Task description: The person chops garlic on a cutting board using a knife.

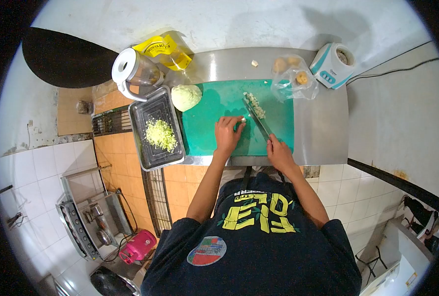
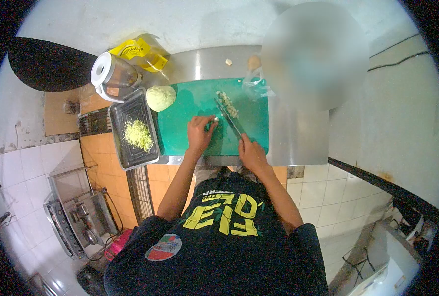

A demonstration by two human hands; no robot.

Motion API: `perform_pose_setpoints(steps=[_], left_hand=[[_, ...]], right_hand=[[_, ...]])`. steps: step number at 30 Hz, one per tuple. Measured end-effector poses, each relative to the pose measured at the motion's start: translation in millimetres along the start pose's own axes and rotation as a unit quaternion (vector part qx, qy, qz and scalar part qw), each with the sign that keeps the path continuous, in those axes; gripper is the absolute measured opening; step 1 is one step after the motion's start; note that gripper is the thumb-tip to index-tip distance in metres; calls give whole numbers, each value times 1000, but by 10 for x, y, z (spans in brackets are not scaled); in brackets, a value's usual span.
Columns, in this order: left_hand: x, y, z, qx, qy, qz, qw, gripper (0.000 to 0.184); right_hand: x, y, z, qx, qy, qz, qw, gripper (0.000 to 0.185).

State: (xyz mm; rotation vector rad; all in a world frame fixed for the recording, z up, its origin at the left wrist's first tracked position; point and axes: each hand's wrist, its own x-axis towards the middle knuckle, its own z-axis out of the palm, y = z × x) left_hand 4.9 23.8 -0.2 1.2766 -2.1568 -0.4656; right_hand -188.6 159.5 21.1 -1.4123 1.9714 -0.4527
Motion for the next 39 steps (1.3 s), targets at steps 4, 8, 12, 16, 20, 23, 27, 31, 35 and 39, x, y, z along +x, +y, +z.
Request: perform_pose_setpoints(steps=[4,8,12,16,20,23,27,31,35,39], left_hand=[[38,-39,53,7,-14,-11,1000,13],[53,-51,74,3,-23,-11,1000,8],[47,-67,91,-11,-19,-23,999,6],[33,-68,87,-24,-19,-27,999,6],[20,-89,126,-25,-11,-27,999,5],[44,-74,135,-49,-4,-25,998,4],[23,-49,102,-7,2,-9,1000,4],[14,-38,127,5,20,-17,1000,7],[-28,-88,175,-13,24,-1,1000,9],[-22,-126,173,-3,12,-1,1000,9]], right_hand=[[-5,-29,-13,-9,-10,-3,1000,36],[-26,-101,-5,-39,-33,0,999,34],[-49,-136,32,-48,-46,-9,998,35],[-79,-188,43,-49,-52,-11,997,36],[35,-148,178,-77,-79,-6,994,33],[130,-177,219,-115,-84,-5,990,30],[-60,-146,169,-146,-84,-13,986,35],[-314,-108,-111,-174,-149,9,973,41],[-94,-45,159,-143,-62,-52,986,37],[80,-151,174,-142,-53,-57,987,33]])
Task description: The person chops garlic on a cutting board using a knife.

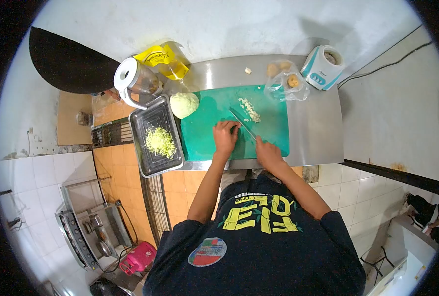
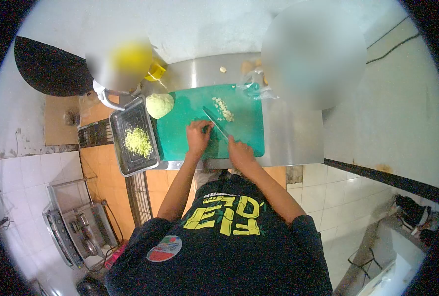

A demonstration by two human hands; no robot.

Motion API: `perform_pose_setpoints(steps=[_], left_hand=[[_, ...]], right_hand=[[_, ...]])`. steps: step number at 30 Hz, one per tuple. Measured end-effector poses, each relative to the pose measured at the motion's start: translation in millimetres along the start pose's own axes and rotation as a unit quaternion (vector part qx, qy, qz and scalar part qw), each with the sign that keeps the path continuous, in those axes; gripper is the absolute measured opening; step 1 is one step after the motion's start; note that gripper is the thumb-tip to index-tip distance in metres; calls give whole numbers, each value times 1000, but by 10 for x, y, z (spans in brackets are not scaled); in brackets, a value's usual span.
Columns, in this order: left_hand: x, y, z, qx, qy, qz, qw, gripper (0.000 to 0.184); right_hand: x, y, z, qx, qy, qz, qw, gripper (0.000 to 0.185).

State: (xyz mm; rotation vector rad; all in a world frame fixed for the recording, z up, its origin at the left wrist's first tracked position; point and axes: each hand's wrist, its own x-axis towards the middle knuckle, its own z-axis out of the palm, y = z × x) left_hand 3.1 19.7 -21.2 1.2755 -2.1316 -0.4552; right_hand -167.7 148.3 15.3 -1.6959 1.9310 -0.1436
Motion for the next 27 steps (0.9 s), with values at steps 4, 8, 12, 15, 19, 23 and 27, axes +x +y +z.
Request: perform_pose_setpoints(steps=[4,8,12,15,19,23,27], left_hand=[[0,-12,0,-18,-6,-8,1000,6],[-23,16,-13,-8,1,-15,1000,4],[-17,8,21,-20,-3,-18,1000,5],[-4,22,-11,-26,6,-7,1000,5],[2,38,-31,-22,-1,-14,1000,6],[-16,41,-20,-18,0,-17,1000,6],[-11,66,-26,-10,3,-27,1000,5]], right_hand=[[-299,56,-347,25,-76,47,996,38],[-466,149,-349,42,-42,47,997,36],[-442,171,-302,69,-10,48,996,34],[-392,166,-209,71,-11,41,997,33],[-388,129,-190,69,-18,35,997,30],[-407,111,-184,66,9,18,998,21],[-378,93,-163,21,-13,27,999,28]])
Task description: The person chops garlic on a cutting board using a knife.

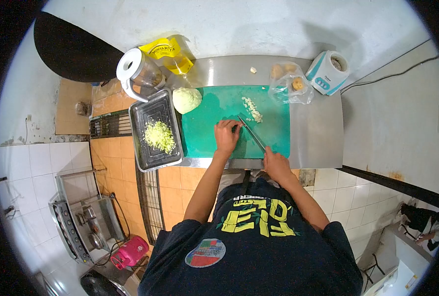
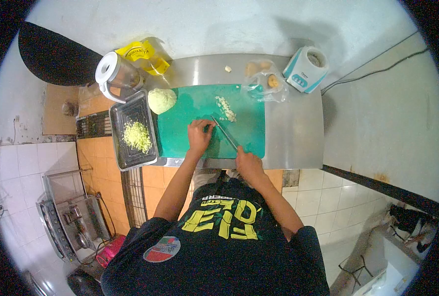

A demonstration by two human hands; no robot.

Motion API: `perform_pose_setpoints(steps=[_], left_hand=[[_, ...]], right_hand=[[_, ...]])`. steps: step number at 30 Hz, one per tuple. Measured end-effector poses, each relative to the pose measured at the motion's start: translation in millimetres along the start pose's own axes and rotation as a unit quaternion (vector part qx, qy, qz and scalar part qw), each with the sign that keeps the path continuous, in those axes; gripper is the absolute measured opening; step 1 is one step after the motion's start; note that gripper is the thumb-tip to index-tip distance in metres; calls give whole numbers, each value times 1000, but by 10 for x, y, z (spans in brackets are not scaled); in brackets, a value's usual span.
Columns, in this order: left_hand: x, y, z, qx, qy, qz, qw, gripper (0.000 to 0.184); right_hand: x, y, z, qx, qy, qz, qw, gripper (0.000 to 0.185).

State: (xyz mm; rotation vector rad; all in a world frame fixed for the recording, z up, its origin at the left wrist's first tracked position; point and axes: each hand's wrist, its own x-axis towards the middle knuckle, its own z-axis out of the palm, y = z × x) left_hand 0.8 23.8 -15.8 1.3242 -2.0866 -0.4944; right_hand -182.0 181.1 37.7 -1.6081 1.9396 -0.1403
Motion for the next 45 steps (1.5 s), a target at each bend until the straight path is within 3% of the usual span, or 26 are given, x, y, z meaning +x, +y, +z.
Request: perform_pose_setpoints(steps=[7,10,13,16,22,25,29,31,45], left_hand=[[-14,-11,-2,0,6,11,1000,7],[-7,11,-2,-8,2,11,1000,8],[44,24,-37,-18,-8,14,1000,7],[38,-6,-56,-24,-11,22,999,8],[0,-74,3,-28,4,26,999,7],[8,-34,9,-33,10,39,999,5],[39,-83,-17,-53,3,43,998,5],[11,-91,-23,-58,2,37,998,6],[-8,-67,34,-38,15,37,998,5]], right_hand=[[34,-65,213,-69,-18,1,997,41],[155,-76,260,-33,37,-30,998,39],[415,-188,215,-46,-13,-20,999,41],[342,-206,179,-32,2,-23,999,40],[-209,-29,56,-35,-45,12,998,29],[57,-22,147,-9,1,1,1000,37],[370,-86,73,13,9,21,1000,29],[326,41,11,59,28,24,998,27],[76,49,134,25,29,-20,999,28]])
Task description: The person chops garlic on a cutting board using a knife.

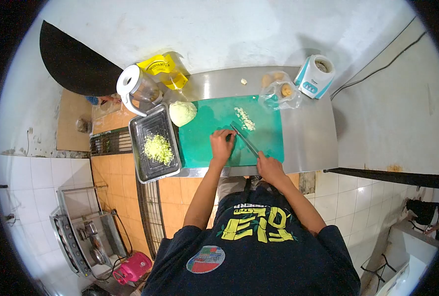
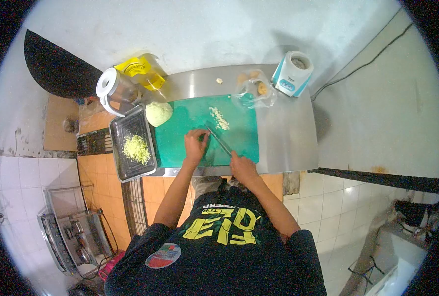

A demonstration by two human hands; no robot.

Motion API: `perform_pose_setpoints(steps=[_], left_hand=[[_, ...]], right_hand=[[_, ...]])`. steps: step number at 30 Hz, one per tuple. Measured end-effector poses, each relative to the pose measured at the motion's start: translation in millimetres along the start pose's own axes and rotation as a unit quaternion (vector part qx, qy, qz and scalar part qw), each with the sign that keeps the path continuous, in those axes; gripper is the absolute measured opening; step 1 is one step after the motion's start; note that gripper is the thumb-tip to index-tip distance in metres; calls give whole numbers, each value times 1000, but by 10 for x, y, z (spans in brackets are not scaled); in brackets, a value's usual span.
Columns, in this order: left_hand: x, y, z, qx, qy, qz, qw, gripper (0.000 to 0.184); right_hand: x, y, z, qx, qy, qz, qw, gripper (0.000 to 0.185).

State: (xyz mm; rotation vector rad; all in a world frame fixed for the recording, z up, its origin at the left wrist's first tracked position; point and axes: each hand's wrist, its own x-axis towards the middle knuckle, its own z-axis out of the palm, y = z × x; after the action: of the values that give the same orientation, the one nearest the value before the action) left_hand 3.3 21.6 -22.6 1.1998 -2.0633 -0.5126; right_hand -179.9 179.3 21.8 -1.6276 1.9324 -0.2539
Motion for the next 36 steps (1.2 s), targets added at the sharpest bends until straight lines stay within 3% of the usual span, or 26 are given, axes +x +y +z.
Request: perform_pose_setpoints(steps=[7,13,16,18,21,22,28,36], left_hand=[[-1,21,-38,21,0,5,1000,7],[-6,45,-28,2,-2,15,1000,7],[74,20,-88,-14,-28,22,999,6],[91,14,-121,4,-47,26,999,8],[93,-7,-56,-80,-31,-51,995,6],[94,7,-60,-63,-28,-32,997,7],[82,-26,-79,-29,-7,22,999,8],[-31,2,-7,-11,16,-10,1000,10]], right_hand=[[-2,-117,109,-61,-35,-14,997,33],[282,-222,106,-51,17,-49,997,28],[455,-321,16,-48,-31,-17,998,37],[317,-267,-11,-42,-40,-16,998,32],[-61,-123,-60,-43,-60,-1,997,31],[-163,-71,-81,-45,-71,6,996,32],[-132,94,-106,-5,-20,59,998,33],[-123,2,-74,21,-8,10,1000,29]])
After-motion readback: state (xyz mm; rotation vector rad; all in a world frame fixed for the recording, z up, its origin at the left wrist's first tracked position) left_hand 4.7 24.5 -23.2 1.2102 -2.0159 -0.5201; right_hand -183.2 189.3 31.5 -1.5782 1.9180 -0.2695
